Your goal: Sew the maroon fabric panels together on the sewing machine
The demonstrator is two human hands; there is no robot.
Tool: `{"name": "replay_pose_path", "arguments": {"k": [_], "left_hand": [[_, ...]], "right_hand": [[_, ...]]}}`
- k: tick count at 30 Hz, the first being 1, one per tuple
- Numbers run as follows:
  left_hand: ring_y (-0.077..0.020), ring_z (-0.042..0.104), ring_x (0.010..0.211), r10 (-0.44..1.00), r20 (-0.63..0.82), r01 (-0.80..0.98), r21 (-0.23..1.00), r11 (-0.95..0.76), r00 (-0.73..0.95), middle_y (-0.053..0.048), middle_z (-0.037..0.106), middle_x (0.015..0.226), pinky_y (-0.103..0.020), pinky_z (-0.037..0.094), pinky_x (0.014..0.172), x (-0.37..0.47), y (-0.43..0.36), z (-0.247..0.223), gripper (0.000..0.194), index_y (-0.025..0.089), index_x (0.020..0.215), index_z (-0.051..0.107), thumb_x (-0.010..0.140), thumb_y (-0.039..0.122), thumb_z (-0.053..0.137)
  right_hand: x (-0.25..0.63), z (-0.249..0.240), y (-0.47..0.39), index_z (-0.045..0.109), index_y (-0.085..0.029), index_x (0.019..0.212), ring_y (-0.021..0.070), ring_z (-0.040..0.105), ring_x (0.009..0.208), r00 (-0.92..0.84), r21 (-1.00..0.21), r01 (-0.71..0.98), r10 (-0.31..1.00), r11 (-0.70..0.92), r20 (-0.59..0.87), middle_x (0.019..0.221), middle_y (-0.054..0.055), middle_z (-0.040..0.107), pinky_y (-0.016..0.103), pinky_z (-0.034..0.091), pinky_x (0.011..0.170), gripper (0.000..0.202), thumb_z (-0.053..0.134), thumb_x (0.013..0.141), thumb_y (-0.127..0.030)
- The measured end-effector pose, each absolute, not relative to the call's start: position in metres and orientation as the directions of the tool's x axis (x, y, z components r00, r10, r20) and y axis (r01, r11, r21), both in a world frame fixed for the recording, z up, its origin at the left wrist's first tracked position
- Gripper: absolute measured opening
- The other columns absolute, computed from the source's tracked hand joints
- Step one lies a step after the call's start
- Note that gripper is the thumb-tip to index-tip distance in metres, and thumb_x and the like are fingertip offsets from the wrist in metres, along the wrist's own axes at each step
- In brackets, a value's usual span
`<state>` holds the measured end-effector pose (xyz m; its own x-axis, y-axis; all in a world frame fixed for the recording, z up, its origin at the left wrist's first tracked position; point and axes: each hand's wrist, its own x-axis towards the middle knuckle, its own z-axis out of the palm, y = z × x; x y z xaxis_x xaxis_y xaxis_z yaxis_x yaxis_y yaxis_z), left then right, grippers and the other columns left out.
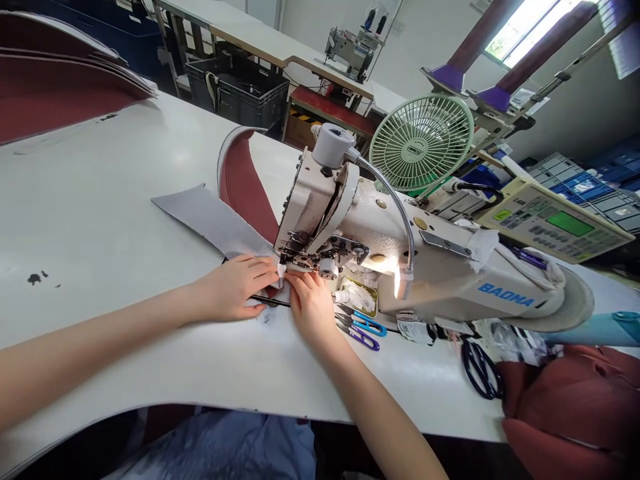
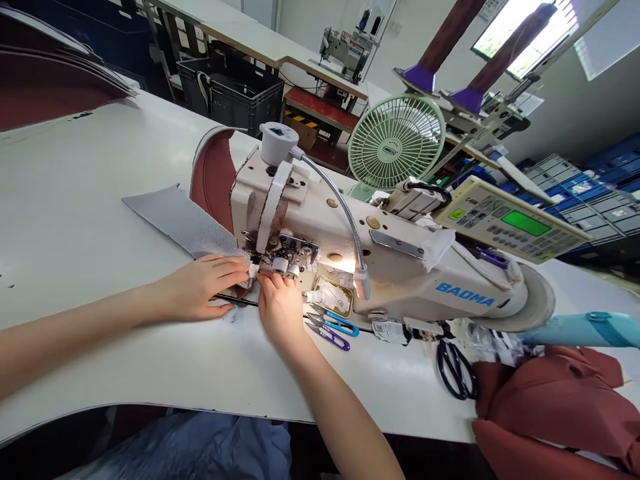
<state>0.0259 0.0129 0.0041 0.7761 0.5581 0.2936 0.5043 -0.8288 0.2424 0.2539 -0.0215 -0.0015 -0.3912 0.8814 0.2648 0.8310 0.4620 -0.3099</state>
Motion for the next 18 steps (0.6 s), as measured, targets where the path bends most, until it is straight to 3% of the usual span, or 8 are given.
{"name": "replay_pose_path", "arguments": {"k": [3, 6, 14, 18], "left_hand": [[-0.0282, 0.061, 0.119, 0.533, 0.378, 0.523, 0.141, -0.841, 0.757, -0.011, 0.069, 0.117, -0.04, 0.05, 0.096, 0.031, 0.003, -0.001, 0.022, 0.018, 0.113, 0.065, 0.093, 0.025, 0.06], [-0.0283, 0.061, 0.119, 0.486, 0.443, 0.529, 0.03, -0.848, 0.754, -0.01, 0.071, 0.109, -0.039, 0.052, 0.092, 0.036, -0.001, -0.01, 0.018, 0.017, 0.107, 0.067, 0.095, 0.016, 0.054], [-0.0242, 0.062, 0.116, 0.424, 0.529, 0.493, 0.013, -0.87, 0.735, -0.008, 0.071, 0.111, -0.034, 0.053, 0.09, 0.036, 0.007, -0.018, 0.013, 0.016, 0.097, 0.068, 0.096, 0.013, 0.056], [-0.0203, 0.063, 0.113, 0.406, 0.52, 0.45, 0.045, -0.892, 0.752, -0.006, 0.072, 0.105, -0.032, 0.051, 0.092, 0.033, 0.016, -0.017, 0.014, 0.018, 0.095, 0.068, 0.097, 0.013, 0.055]], "right_hand": [[0.255, -0.003, -0.021, 0.072, -0.02, 0.111, 0.0218, 0.066, 0.105, -0.359, -0.418, 0.787, 0.888, 0.454, 0.288, 0.115, 0.007, 0.075, 0.038, 0.05, 0.096, 0.028, 0.051, 0.096, -0.01], [0.253, -0.003, -0.023, 0.073, -0.021, 0.108, 0.02, 0.066, 0.104, -0.354, -0.473, 0.749, 0.884, 0.464, 0.306, 0.111, 0.005, 0.076, 0.036, 0.051, 0.094, 0.028, 0.05, 0.097, -0.01], [0.244, -0.001, -0.036, 0.07, -0.017, 0.123, 0.0246, 0.062, 0.1, -0.433, -0.229, 0.836, 0.856, 0.498, 0.281, 0.122, 0.007, 0.073, 0.04, 0.049, 0.08, 0.03, 0.054, 0.098, -0.015], [0.245, -0.001, -0.037, 0.07, -0.019, 0.122, 0.0243, 0.061, 0.1, -0.451, -0.185, 0.84, 0.846, 0.51, 0.284, 0.122, 0.006, 0.073, 0.04, 0.047, 0.08, 0.031, 0.053, 0.097, -0.014]]}}
